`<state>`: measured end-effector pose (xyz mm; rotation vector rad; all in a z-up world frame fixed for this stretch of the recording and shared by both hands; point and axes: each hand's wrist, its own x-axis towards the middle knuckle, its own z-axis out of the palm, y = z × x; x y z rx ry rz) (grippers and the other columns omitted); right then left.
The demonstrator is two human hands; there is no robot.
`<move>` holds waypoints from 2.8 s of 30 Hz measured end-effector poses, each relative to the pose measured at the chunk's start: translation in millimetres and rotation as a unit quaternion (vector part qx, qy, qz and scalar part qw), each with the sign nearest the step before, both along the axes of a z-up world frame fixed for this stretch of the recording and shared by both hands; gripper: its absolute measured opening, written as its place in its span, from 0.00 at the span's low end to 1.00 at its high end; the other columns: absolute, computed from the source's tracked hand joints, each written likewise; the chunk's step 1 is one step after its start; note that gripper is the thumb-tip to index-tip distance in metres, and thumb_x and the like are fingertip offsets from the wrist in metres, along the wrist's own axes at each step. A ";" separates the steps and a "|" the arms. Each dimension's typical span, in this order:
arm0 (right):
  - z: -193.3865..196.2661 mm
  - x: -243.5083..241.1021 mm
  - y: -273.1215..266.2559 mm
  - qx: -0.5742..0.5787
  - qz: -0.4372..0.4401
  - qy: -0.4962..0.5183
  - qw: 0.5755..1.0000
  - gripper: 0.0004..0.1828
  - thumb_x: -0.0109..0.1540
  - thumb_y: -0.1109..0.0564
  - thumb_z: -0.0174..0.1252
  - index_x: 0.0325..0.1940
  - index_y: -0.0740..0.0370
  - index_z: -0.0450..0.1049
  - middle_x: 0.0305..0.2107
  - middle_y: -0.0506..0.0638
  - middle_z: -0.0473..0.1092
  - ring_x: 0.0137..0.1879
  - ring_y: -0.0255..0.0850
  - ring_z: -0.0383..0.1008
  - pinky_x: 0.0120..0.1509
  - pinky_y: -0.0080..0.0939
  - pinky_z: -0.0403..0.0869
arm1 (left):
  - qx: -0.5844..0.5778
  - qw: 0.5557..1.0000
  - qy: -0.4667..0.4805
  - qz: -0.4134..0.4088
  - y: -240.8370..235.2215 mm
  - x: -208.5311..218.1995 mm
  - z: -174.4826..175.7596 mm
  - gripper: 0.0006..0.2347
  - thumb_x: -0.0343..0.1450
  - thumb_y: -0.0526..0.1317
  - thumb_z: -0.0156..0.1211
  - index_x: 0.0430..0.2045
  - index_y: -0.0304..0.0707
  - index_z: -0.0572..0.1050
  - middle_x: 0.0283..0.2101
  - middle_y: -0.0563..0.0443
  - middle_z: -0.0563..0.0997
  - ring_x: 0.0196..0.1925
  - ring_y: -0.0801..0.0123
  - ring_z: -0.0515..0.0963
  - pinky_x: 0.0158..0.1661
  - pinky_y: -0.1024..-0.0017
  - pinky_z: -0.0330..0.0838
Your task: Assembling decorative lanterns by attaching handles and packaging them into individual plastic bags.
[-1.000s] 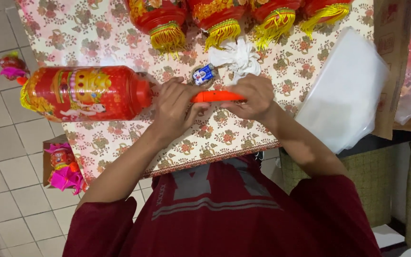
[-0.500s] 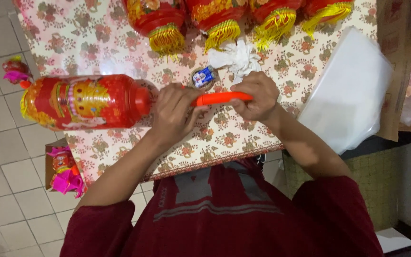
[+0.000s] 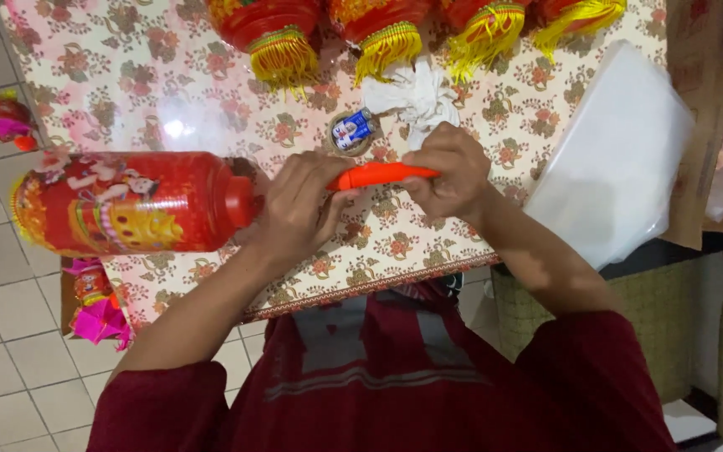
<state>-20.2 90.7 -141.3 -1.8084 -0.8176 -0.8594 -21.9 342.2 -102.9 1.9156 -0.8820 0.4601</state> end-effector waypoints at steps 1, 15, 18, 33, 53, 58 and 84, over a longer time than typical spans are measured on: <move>-1.4 -1.6 0.9 -0.001 0.001 -0.004 1.000 0.14 0.66 0.50 0.63 0.42 0.65 0.83 0.25 0.52 0.67 0.21 0.39 0.63 0.25 0.40 0.70 | -0.001 1.000 -0.004 0.001 0.5 0.9 0.4 0.11 0.76 0.41 0.60 0.43 0.29 0.80 0.36 0.40 0.83 0.38 0.55 0.82 0.47 0.58 0.78; -20.3 -12.9 -9.7 0.001 0.013 0.087 0.996 0.16 0.67 0.52 0.58 0.43 0.69 0.81 0.26 0.53 0.68 0.24 0.41 0.67 0.26 0.39 0.71 | -0.084 0.993 0.080 -0.018 -0.6 2.0 16.1 0.11 0.71 0.35 0.67 0.44 0.27 0.80 0.41 0.35 0.84 0.41 0.45 0.86 0.40 0.54 0.82; -32.2 -13.3 -10.7 0.002 -0.005 0.059 0.998 0.13 0.65 0.53 0.61 0.43 0.67 0.80 0.31 0.56 0.69 0.30 0.44 0.70 0.28 0.41 0.72 | -0.094 0.992 0.081 -0.017 -2.1 1.6 18.6 0.10 0.71 0.34 0.67 0.43 0.26 0.80 0.40 0.35 0.84 0.40 0.42 0.85 0.38 0.55 0.81; 28.8 -9.4 1.7 -0.062 0.021 0.122 0.990 0.14 0.64 0.53 0.65 0.50 0.62 0.81 0.28 0.51 0.71 0.25 0.42 0.69 0.25 0.39 0.73 | -0.043 0.998 -0.005 0.041 4.0 2.5 31.5 0.08 0.71 0.37 0.67 0.37 0.28 0.83 0.36 0.37 0.83 0.36 0.47 0.85 0.37 0.57 0.82; 26.0 -10.1 -0.2 -0.183 -0.019 0.152 0.971 0.12 0.66 0.46 0.63 0.42 0.55 0.80 0.31 0.46 0.74 0.37 0.45 0.73 0.47 0.42 0.71 | -0.018 0.997 -0.057 0.044 4.8 -4.7 1.6 0.09 0.73 0.39 0.63 0.36 0.29 0.82 0.34 0.38 0.83 0.34 0.51 0.84 0.38 0.59 0.83; 28.6 -13.3 -1.1 -0.106 -0.059 0.129 0.984 0.15 0.64 0.48 0.68 0.51 0.53 0.75 0.41 0.46 0.72 0.47 0.45 0.71 0.58 0.47 0.68 | -0.067 0.998 0.004 -0.004 4.1 -3.9 24.4 0.06 0.72 0.31 0.57 0.39 0.25 0.78 0.37 0.36 0.83 0.37 0.48 0.84 0.38 0.58 0.82; 65.9 17.3 48.3 -0.305 -0.149 0.183 0.922 0.22 0.72 0.45 0.52 0.60 0.66 0.73 0.27 0.54 0.70 0.32 0.49 0.79 0.35 0.44 0.79 | -0.176 0.981 0.083 -0.024 4.2 -13.1 8.3 0.17 0.64 0.43 0.76 0.38 0.27 0.79 0.34 0.42 0.82 0.31 0.56 0.81 0.33 0.64 0.78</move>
